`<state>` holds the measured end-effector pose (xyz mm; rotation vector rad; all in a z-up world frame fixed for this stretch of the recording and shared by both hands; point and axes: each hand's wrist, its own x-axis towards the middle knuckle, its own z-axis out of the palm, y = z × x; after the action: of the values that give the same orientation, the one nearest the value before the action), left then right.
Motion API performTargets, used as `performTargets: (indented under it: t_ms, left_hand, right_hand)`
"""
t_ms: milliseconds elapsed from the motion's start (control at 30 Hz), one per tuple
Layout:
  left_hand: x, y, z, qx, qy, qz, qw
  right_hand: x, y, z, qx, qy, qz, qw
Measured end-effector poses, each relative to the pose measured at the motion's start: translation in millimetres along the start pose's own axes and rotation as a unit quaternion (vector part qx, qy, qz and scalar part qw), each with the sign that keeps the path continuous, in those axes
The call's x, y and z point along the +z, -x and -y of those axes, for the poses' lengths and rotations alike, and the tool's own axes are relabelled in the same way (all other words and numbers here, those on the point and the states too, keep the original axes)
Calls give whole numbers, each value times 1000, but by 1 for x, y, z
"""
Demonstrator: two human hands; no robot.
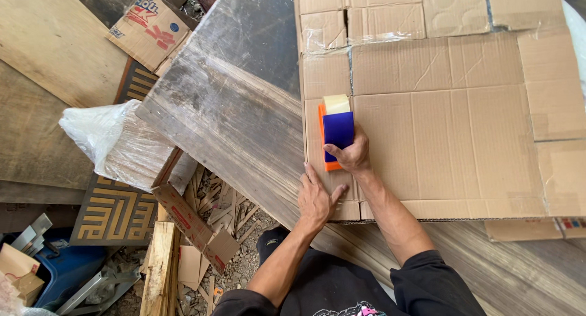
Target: The person wraps a large flat object in cardboard panels, using a tape dispenser to secure the edges and surface with multiple strips of clear tape.
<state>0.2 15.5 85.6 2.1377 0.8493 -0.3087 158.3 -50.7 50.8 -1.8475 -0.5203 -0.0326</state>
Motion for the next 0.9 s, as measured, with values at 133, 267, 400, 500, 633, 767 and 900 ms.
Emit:
performTargets:
  t_ms: [133, 267, 400, 500, 633, 767, 900]
  left_hand:
    - [26, 8, 13, 21, -24, 15, 999]
    - [17, -29, 16, 120, -38, -40, 991]
    - [-19, -63, -4, 190, -45, 31, 980]
    - [-15, -89, -10, 212, 61, -23, 975]
    - [25, -63, -40, 237, 271, -190, 913]
    - [42, -74, -40, 212, 276, -209, 914]
    - [36, -92, -33, 218, 281, -234, 905]
  right_hand:
    - [-24, 32, -4, -4, 19, -10, 1000]
    - [-33, 56, 3, -2, 42, -8, 999]
    - [-39, 89, 9, -9, 69, -21, 997]
    - [-34, 112, 14, 26, 35, -46, 998]
    - [-25, 113, 7, -40, 118, -40, 991]
    - [-20, 113, -18, 1, 156, -1, 988]
    - [-28, 99, 42, 31, 201, 71, 977]
